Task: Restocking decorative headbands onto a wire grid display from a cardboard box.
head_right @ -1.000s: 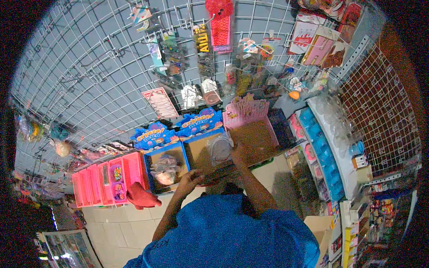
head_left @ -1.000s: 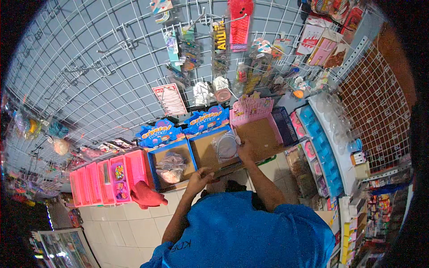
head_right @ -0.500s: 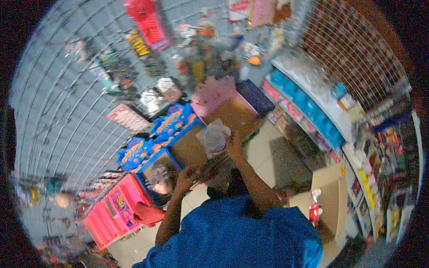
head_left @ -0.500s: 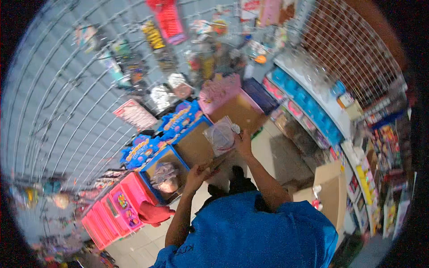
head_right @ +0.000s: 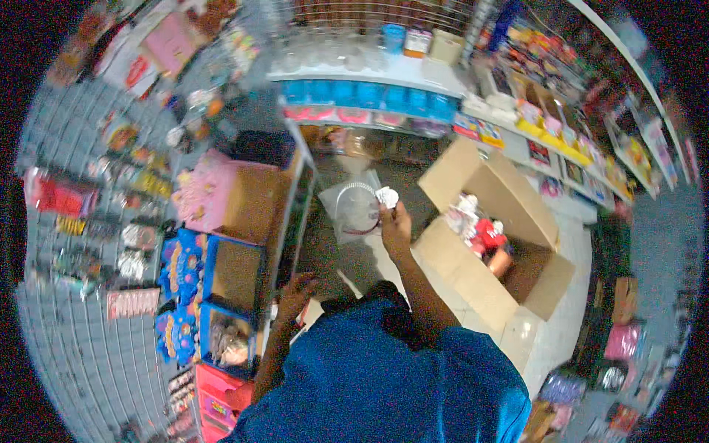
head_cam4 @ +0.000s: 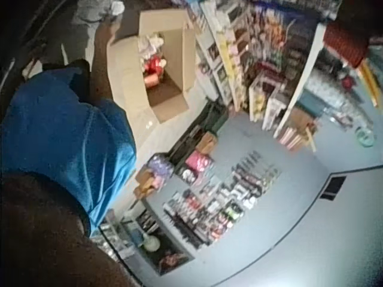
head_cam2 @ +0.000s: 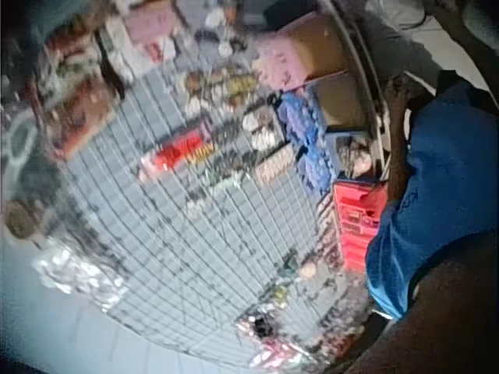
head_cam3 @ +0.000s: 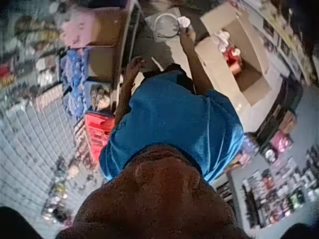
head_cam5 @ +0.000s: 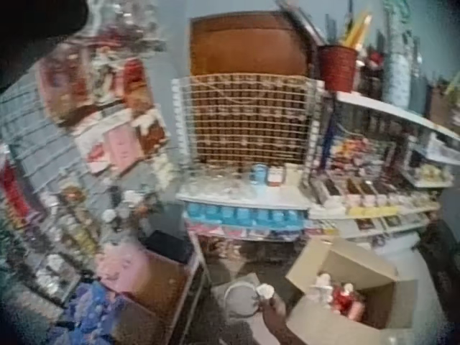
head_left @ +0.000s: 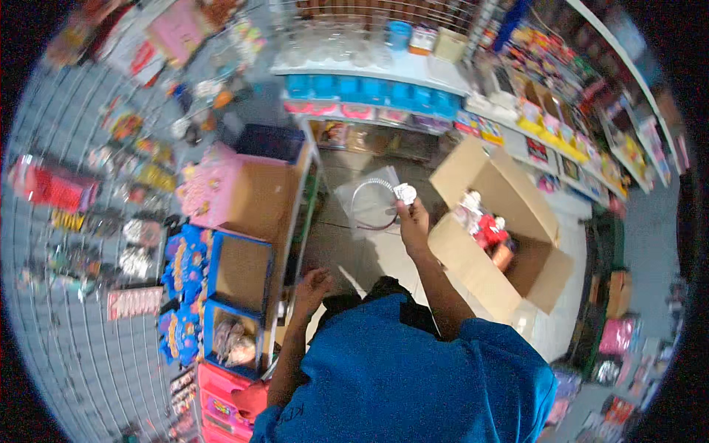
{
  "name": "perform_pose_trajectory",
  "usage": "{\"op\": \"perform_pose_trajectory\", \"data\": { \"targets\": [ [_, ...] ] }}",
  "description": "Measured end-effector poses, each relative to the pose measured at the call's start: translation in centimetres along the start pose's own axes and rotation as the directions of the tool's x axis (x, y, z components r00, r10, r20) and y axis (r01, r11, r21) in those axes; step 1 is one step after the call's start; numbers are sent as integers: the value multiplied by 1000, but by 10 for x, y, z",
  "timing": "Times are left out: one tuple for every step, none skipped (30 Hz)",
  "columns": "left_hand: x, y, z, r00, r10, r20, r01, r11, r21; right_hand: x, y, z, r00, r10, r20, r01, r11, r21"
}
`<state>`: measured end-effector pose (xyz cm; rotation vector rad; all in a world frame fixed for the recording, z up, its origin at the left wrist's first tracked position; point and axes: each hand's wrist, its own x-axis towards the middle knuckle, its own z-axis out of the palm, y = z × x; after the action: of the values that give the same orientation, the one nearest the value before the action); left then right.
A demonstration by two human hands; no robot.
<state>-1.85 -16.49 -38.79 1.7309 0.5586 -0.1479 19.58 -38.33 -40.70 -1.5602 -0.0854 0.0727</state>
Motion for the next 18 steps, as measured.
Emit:
{"op": "perform_pose_trajectory", "data": {
  "targets": [
    [5, 3, 10, 998, -42, 37, 41, 999, 32, -1, -19, -14, 997, -25, -73, 30, 997, 67],
    [8, 5, 20, 994, -86, 68, 81, 994, 67, -6, -40, -30, 981, 118, -153, -95, 984, 154],
    [15, -3, 33, 993, -44, 110, 38, 998, 56, -6, -38, -57, 974, 72, -215, -46, 991, 123],
    [23, -15, 46, 990, -43, 134, 34, 997, 68, -5, -34, -84, 964, 27, -263, -4, 996, 90],
    [29, -27, 56, 987, -38, 158, 29, 998, 65, -5, -37, -105, 951, -31, -306, 45, 998, 37],
    [32, -32, 67, 982, -34, 184, 23, 998, 61, -6, -41, -128, 934, -91, -346, 90, 996, -20],
    [31, -16, 81, 978, -38, 207, 23, 997, 73, -6, -33, -152, 899, -81, -429, 105, 994, 32],
    [27, 0, 96, 976, -62, 209, 43, 995, 93, -7, -24, -174, 856, -67, -513, 127, 988, 83],
    [23, 13, 106, 976, -87, 199, 64, 991, 115, -9, -17, -194, 837, -7, -546, 78, 991, 106],
    [22, 11, 114, 975, -88, 205, 63, 990, 124, -11, -6, -217, 817, 48, -574, 32, 991, 129],
    [19, 5, 121, 975, -84, 206, 61, 992, 115, -7, 7, -234, 780, 11, -626, 87, 988, 126],
    [16, 2, 128, 975, -81, 208, 60, 993, 106, -5, 28, -253, 749, 56, -660, 100, 975, 197],
    [11, 13, 134, 975, -88, 204, 66, 991, 113, -5, 32, -264, 722, 156, -674, -7, 976, 219],
    [4, 24, 137, 968, -153, 198, 128, 982, 136, -3, 36, -272, 686, 253, -682, -113, 963, 244],
    [-3, 38, 140, 959, -212, 188, 184, 970, 156, 0, 47, -286, 691, 258, -675, -114, 961, 250],
    [-5, 46, 143, 961, -209, 184, 181, 971, 157, 4, 67, -304, 725, 226, -651, -190, 974, 126],
    [-9, 50, 142, 951, -244, 191, 211, 961, 176, 9, 86, -316, 761, 201, -617, -256, 967, -2],
    [-14, 51, 139, 941, -281, 188, 246, 950, 191, 19, 99, -317, 771, 205, -603, -254, 967, 5]
  ]
}}
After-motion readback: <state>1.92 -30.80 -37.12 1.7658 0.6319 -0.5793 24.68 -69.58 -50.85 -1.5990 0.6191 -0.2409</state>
